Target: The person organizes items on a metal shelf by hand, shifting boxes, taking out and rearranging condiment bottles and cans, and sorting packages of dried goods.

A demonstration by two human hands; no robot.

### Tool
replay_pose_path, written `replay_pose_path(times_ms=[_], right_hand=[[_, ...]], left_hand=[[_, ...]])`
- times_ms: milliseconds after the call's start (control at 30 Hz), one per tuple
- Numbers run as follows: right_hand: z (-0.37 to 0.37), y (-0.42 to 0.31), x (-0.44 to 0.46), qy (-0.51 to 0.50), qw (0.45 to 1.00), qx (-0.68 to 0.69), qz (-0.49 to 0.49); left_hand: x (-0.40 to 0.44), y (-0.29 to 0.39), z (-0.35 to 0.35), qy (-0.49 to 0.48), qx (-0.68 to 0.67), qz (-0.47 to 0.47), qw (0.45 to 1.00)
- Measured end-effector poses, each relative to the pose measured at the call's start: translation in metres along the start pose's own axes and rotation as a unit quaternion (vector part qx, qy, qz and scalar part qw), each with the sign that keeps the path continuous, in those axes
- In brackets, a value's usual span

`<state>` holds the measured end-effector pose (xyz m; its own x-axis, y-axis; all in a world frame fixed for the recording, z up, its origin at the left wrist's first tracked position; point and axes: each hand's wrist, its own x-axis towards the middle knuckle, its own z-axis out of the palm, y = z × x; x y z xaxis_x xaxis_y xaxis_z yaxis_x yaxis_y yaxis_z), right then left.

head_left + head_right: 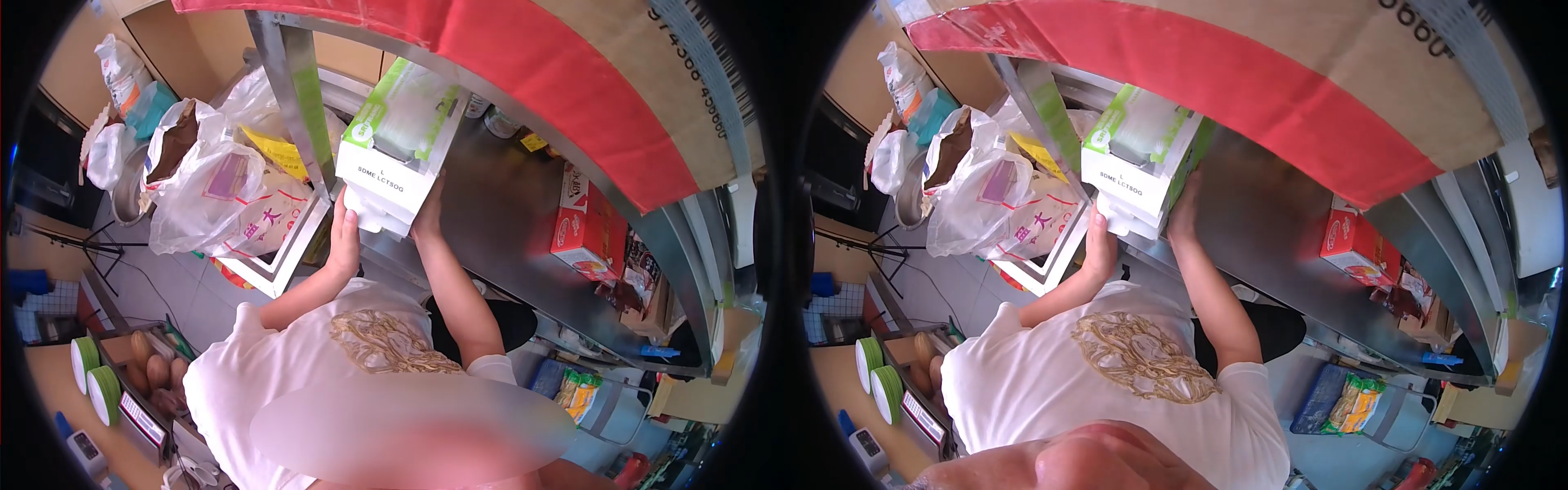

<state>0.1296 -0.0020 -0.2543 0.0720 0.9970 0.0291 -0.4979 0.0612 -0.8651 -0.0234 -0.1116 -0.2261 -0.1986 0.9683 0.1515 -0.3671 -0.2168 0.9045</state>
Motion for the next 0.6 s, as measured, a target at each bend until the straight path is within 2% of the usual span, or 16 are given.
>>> replay_pose_path(times_ms=[100, 167, 267, 367, 567, 600], right_hand=[[0.003, 0.003, 0.010, -0.012, 0.999, 0.030, 0.015], [0.024, -0.015, 0.001, 0.024, 0.994, 0.073, 0.077], [0.038, -0.018, 0.003, 0.059, 0.997, 0.008, 0.045], [0.041, -0.016, 0.009, 0.035, 0.999, 0.004, 0.008], [0.050, -0.012, 0.024, 0.015, 0.999, 0.008, -0.041], [0.048, -0.007, 0.027, 0.016, 0.999, 0.010, -0.048]], left_hand=[[0.014, 0.004, 0.011, 0.016, -0.074, 0.007, 0.997], [0.023, -0.003, 0.007, 0.032, -0.113, 0.002, 0.993], [0.029, 0.006, 0.009, 0.025, -0.156, 0.012, 0.987], [0.021, 0.012, 0.018, 0.030, -0.178, 0.026, 0.983], [0.037, 0.010, 0.018, 0.048, -0.159, 0.007, 0.986], [0.039, 0.009, 0.022, 0.081, -0.120, -0.001, 0.989]])
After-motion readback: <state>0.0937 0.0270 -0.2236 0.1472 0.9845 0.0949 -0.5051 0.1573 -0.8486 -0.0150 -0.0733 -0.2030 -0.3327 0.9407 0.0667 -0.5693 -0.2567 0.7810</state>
